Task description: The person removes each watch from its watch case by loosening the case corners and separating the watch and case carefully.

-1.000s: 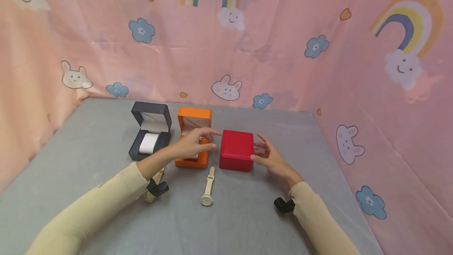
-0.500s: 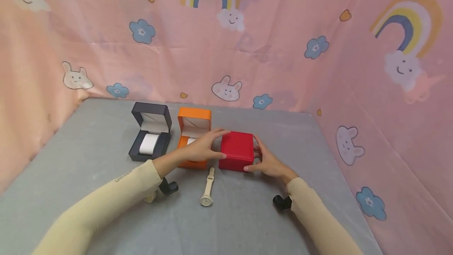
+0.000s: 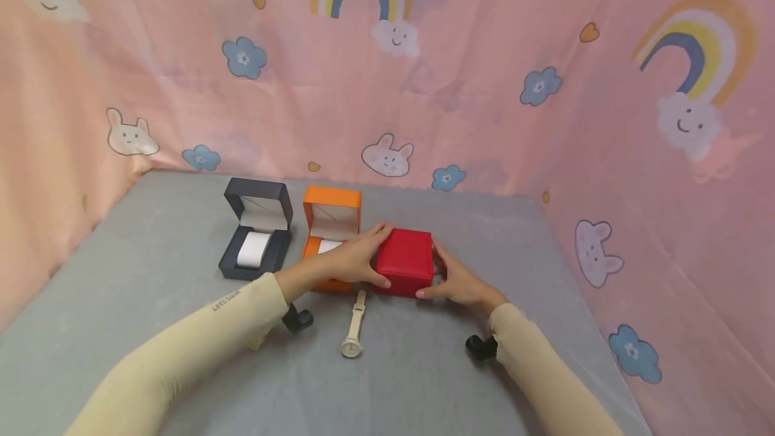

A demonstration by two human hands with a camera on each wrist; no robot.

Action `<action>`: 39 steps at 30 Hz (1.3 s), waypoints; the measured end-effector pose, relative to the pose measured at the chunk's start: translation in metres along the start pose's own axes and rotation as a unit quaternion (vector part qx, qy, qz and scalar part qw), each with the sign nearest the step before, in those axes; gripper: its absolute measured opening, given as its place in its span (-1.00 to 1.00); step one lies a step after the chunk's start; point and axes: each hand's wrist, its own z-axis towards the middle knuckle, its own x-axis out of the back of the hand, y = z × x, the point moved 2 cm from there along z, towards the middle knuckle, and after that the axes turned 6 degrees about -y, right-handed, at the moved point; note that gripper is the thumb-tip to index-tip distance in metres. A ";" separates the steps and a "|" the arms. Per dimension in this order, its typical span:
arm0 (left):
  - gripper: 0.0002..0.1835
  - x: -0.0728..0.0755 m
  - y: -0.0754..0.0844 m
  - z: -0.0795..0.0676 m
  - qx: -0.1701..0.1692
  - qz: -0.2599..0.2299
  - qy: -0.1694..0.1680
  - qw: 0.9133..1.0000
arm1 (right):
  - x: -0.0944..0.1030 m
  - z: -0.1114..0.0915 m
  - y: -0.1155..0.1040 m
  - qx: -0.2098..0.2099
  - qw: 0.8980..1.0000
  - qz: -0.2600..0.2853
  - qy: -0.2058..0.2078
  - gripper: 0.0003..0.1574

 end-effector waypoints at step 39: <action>-0.05 0.007 -0.004 0.001 -0.027 0.052 0.031 0.998 | -0.011 -0.001 0.007 0.017 0.999 -0.023 0.029 0.45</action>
